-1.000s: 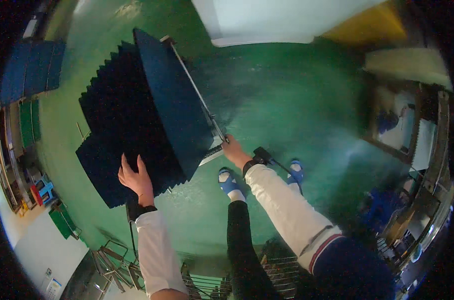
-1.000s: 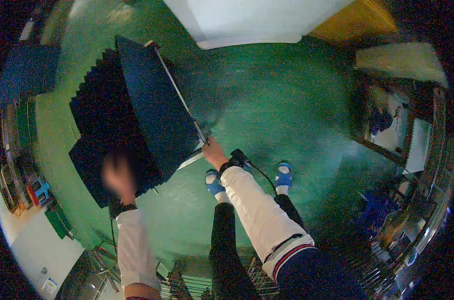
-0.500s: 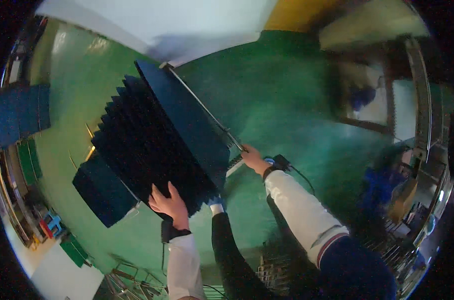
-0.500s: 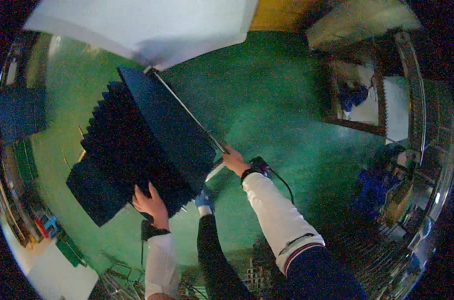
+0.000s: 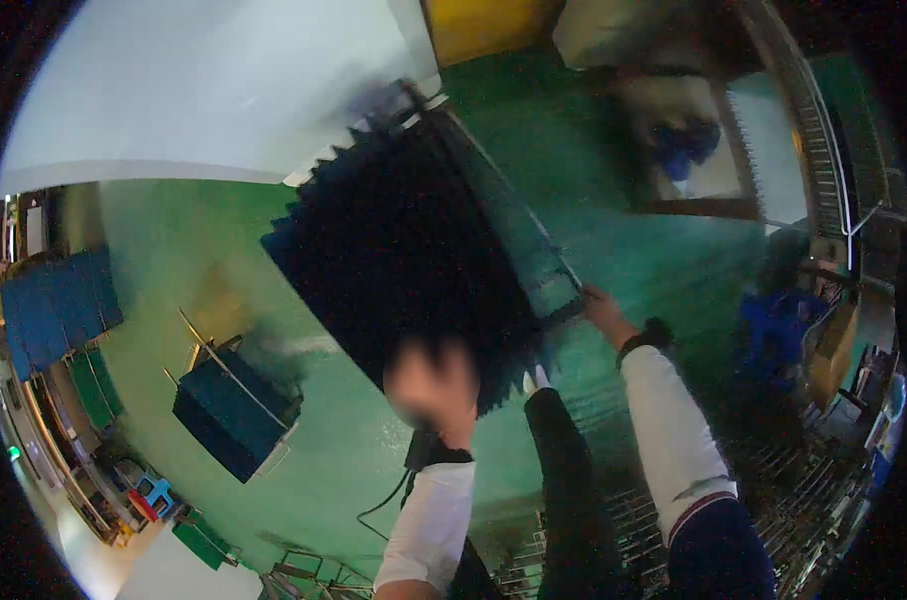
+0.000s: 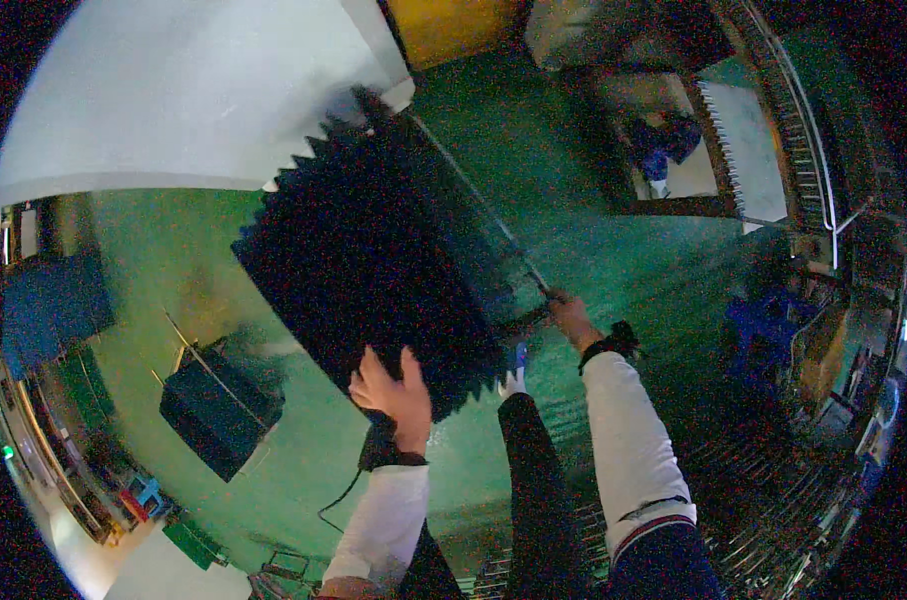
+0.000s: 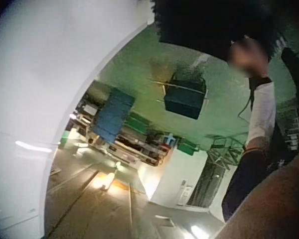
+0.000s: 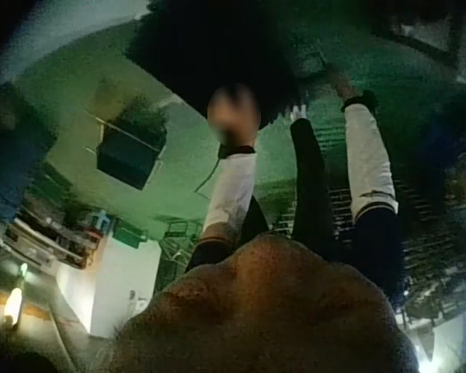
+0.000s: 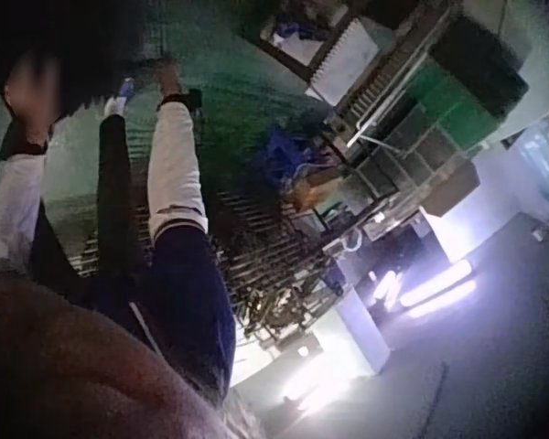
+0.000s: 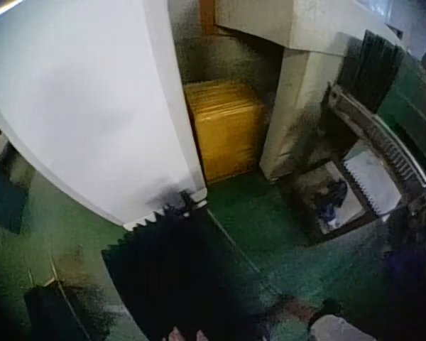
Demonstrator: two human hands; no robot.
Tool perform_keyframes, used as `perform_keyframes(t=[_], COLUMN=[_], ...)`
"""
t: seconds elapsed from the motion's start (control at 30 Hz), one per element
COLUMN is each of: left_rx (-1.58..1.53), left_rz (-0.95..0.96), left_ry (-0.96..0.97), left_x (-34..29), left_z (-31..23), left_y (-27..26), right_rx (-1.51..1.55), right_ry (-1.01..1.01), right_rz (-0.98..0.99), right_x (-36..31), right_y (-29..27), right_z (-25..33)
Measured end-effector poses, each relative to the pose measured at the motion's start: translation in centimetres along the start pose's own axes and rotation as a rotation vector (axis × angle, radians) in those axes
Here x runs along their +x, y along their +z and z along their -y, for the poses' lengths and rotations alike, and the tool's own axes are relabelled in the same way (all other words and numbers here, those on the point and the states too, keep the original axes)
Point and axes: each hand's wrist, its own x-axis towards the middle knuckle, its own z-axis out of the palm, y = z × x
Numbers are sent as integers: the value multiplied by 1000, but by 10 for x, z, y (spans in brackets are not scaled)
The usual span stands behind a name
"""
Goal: Moving large green circuit boards from storage racks into a processing machine and then back to racks.
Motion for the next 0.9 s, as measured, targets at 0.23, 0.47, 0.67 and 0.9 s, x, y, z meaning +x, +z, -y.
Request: perform_keyframes(t=[0.23,0.47,0.67,0.9], left_rx=[-235,-351,-453,-731], left_rz=[108,276,422,348], left_ry=[159,185,182,207], left_x=[8,-10,8,33], left_z=[-166,-284,-275,-229], left_y=[10,16,-3,-57], right_rx=[261,507,419,-1136], right_ry=[-441,128,216,28], right_rz=[78,-303,-375,197], right_x=[66,47,-24,-106], right_y=[-200,-268,-257,-207], right_z=[-193,-124,-104,-180])
